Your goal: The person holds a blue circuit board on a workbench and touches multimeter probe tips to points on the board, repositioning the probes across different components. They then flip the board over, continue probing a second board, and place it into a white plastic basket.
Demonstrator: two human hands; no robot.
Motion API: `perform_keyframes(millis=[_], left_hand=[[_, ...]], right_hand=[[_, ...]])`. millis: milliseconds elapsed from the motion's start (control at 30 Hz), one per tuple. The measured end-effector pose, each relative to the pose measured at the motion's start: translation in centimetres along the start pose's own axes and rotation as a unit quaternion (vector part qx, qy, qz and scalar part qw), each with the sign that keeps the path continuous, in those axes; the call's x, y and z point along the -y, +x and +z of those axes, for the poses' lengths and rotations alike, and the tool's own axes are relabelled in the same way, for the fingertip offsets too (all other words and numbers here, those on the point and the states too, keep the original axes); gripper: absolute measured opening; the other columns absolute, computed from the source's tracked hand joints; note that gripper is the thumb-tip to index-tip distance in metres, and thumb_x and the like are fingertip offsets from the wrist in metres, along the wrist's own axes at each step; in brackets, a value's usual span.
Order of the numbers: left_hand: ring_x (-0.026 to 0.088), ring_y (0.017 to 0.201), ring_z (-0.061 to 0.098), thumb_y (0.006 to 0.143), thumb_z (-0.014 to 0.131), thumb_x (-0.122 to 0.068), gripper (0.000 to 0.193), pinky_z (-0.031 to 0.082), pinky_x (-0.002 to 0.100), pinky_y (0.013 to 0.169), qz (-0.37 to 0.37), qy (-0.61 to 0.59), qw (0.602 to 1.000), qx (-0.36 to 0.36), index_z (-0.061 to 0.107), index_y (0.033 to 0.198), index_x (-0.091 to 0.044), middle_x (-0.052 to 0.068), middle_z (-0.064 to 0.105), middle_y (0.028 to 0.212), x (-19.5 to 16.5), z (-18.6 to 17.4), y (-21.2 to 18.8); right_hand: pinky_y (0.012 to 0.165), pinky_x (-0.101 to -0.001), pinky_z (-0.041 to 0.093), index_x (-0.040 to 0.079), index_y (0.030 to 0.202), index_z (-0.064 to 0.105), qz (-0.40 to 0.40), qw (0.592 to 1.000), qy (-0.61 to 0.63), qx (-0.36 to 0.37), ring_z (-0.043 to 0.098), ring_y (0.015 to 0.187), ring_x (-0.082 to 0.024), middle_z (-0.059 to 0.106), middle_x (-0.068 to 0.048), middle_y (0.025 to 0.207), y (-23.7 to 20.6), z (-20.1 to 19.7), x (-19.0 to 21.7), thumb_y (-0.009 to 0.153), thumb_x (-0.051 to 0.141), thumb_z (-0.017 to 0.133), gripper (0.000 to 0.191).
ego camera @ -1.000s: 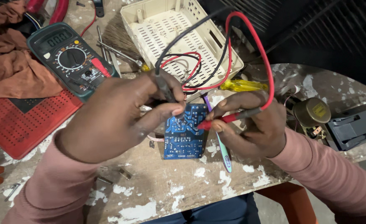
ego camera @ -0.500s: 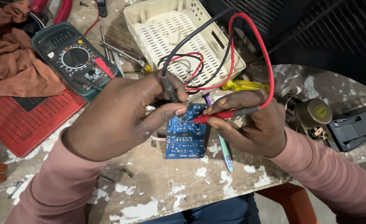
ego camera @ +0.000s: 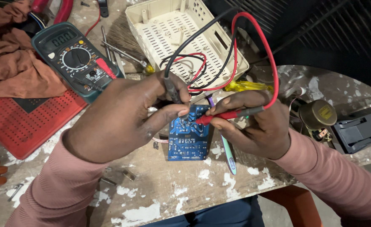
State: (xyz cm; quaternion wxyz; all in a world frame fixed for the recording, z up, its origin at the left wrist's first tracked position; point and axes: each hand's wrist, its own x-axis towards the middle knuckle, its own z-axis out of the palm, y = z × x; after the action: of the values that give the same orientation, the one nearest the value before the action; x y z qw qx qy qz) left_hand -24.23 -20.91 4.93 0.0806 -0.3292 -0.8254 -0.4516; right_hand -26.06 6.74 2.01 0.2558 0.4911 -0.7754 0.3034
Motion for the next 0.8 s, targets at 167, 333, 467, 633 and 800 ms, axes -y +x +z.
perform_keyframes(millis=[167, 333, 467, 633, 800], left_hand=[[0.02, 0.062, 0.072, 0.097, 0.072, -0.026, 0.022, 0.051, 0.034, 0.056, 0.001, 0.001, 1.0, -0.001, 0.066, 0.11, -0.008, 0.008, 0.072, 0.078, -0.6, -0.5, -0.1], [0.02, 0.061, 0.071, 0.096, 0.072, -0.026, 0.023, 0.051, 0.035, 0.055, -0.002, 0.006, 1.0, 0.0, 0.066, 0.11, -0.008, 0.008, 0.071, 0.078, -0.6, -0.4, -0.5], [0.02, 0.061, 0.072, 0.097, 0.071, -0.027, 0.023, 0.051, 0.035, 0.056, -0.004, 0.004, 1.0, 0.002, 0.066, 0.11, -0.008, 0.008, 0.072, 0.079, -0.8, -0.9, -1.4], [0.02, 0.06, 0.071, 0.097, 0.07, -0.027, 0.023, 0.051, 0.035, 0.055, -0.001, 0.011, 1.0, 0.01, 0.067, 0.109, -0.007, 0.009, 0.07, 0.076, -1.0, -0.5, -2.1], [0.019, 0.056, 0.07, 0.097, 0.071, -0.027, 0.023, 0.051, 0.034, 0.053, -0.012, 0.001, 1.0, 0.011, 0.067, 0.108, -0.006, 0.009, 0.069, 0.071, -1.0, -0.4, -2.0]], right_hand=[[0.077, -0.0305, 0.061, 0.001, 0.111, 0.061, -0.011, 1.0, -0.005, 0.0, 0.077, 0.093, -0.021, 0.072, -0.01, 0.105, 0.4, -0.2, 0.5, 0.09, 0.012, 0.087, 0.036], [0.076, -0.0301, 0.061, 0.001, 0.11, 0.062, -0.009, 1.0, -0.008, -0.001, 0.077, 0.091, -0.021, 0.072, -0.009, 0.105, 0.4, -0.2, 0.9, 0.089, 0.013, 0.087, 0.035], [0.076, -0.0301, 0.061, 0.001, 0.11, 0.062, -0.01, 1.0, -0.005, -0.002, 0.077, 0.091, -0.021, 0.072, -0.01, 0.105, 0.3, 0.5, 1.6, 0.089, 0.013, 0.087, 0.035], [0.075, -0.0299, 0.061, 0.001, 0.11, 0.061, -0.008, 1.0, -0.009, 0.0, 0.077, 0.091, -0.021, 0.071, -0.009, 0.105, 0.0, 0.4, 2.5, 0.09, 0.013, 0.087, 0.035], [0.074, -0.0294, 0.06, 0.001, 0.112, 0.06, -0.012, 1.0, -0.01, 0.0, 0.077, 0.09, -0.02, 0.072, -0.009, 0.104, -0.2, 0.3, 2.3, 0.09, 0.014, 0.087, 0.037]])
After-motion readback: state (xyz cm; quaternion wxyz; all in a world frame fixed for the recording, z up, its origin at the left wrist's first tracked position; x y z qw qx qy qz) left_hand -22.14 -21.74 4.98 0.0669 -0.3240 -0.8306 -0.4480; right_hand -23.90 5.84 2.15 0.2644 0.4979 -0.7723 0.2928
